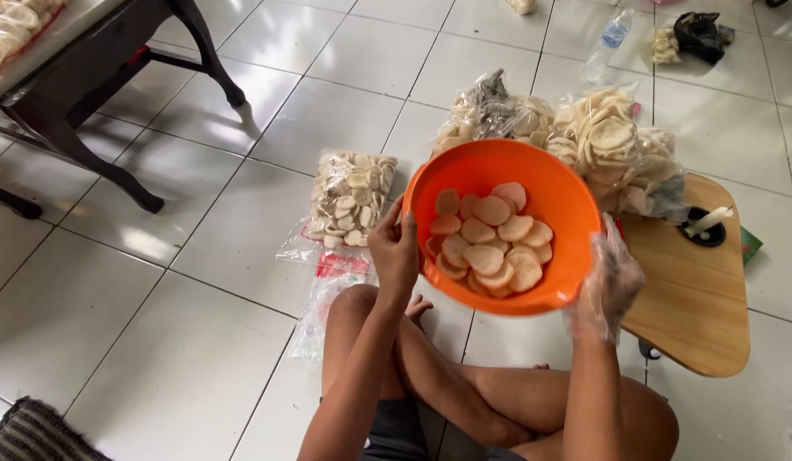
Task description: Seasoning crackers by pouring seasoning from a packet into a bowl and shaking it to coat them.
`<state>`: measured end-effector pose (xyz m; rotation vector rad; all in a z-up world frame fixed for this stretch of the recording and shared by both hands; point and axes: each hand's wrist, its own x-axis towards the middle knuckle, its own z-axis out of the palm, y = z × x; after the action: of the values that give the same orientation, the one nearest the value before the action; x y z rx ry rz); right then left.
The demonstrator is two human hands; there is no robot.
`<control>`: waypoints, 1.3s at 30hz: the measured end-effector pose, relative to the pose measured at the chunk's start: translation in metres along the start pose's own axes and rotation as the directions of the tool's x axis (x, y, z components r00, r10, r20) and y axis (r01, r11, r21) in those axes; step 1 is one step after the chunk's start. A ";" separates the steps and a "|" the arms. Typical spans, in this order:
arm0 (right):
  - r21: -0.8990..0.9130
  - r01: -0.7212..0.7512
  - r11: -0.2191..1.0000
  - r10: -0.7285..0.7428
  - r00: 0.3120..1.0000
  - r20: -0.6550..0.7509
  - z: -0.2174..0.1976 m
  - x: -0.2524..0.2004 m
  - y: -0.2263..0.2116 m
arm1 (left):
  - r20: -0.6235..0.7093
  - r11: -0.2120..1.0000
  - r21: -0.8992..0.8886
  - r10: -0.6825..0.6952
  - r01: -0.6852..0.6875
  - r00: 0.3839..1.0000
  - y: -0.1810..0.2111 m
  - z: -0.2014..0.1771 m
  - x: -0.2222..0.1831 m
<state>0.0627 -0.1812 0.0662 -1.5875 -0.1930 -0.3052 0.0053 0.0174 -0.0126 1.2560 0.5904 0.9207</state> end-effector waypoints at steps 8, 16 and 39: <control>-0.077 -0.007 0.997 0.007 1.000 0.004 -0.003 0.016 0.021 | 0.007 1.000 -0.012 0.002 -0.002 1.000 0.031 0.007 -0.005; 0.250 0.005 0.968 -0.002 1.000 -0.010 0.003 0.017 0.019 | 0.033 0.995 -0.080 0.066 -0.063 0.997 0.028 0.006 0.001; 0.273 -0.017 0.962 0.016 1.000 0.003 -0.006 -0.004 0.007 | 0.011 0.992 -0.127 0.015 -0.013 1.000 0.011 -0.011 -0.019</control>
<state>0.0603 -0.1877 0.0582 -1.3148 -0.2126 -0.2536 -0.0167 0.0079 -0.0068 1.1519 0.5056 0.9472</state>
